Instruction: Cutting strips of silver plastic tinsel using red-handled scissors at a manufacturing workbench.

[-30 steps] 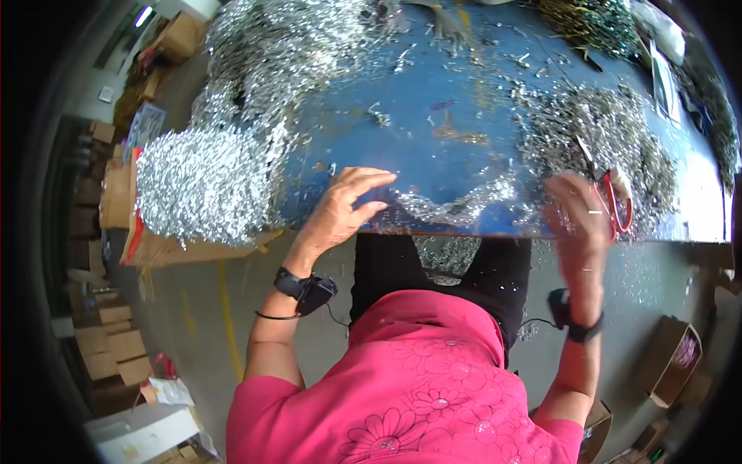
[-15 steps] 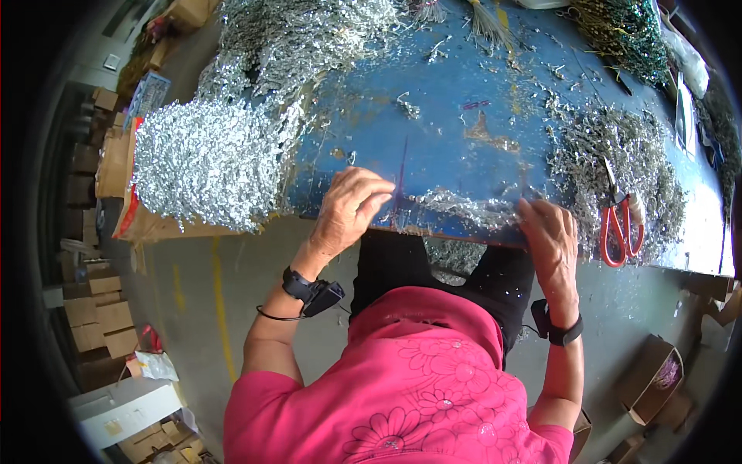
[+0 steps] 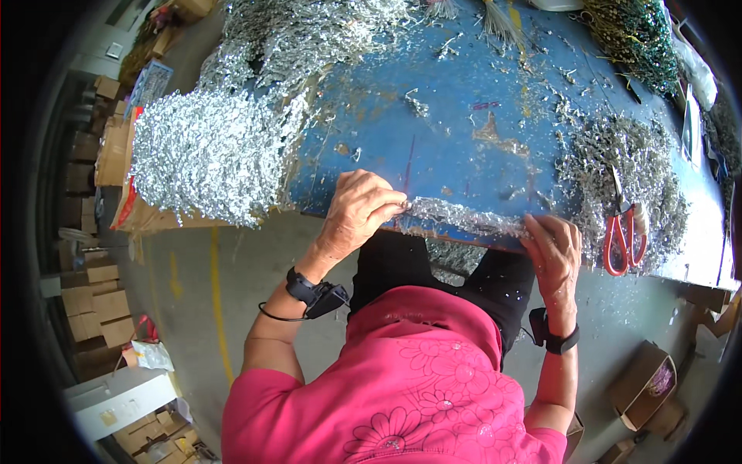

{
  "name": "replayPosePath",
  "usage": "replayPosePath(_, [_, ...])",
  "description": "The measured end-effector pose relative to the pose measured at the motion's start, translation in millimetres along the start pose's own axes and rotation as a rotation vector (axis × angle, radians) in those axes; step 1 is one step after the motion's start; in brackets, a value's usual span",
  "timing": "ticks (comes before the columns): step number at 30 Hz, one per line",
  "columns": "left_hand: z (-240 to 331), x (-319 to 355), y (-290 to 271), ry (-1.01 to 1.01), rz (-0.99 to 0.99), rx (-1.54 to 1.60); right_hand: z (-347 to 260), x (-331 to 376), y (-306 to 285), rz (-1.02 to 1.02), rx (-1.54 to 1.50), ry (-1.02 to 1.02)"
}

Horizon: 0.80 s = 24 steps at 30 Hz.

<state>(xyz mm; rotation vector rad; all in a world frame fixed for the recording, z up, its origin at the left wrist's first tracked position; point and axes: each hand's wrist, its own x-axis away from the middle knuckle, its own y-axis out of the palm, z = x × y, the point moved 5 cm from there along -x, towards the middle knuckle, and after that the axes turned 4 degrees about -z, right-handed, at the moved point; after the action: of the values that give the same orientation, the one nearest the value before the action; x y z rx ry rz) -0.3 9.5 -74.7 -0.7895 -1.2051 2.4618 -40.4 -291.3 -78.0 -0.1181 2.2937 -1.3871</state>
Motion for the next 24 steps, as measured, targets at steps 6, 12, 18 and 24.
replayPosePath(6, [-0.9, 0.4, -1.8, -0.030, -0.029, 0.023, 4.1, 3.3, 0.7, 0.024, -0.032, 0.029])
replayPosePath(12, [-3.5, -2.1, -5.0, 0.002, -0.028, 0.025, -2.4, 3.0, 0.4, -0.055, 0.055, 0.031])
replayPosePath(18, [-2.2, -1.6, -8.1, -0.044, -0.024, 0.052, 9.1, 11.3, -1.7, 0.047, -0.060, 0.072])
replayPosePath(24, [-6.5, -1.4, -6.7, -0.039, -0.028, 0.067, 3.6, 7.9, -11.0, 0.117, -0.171, 0.122])
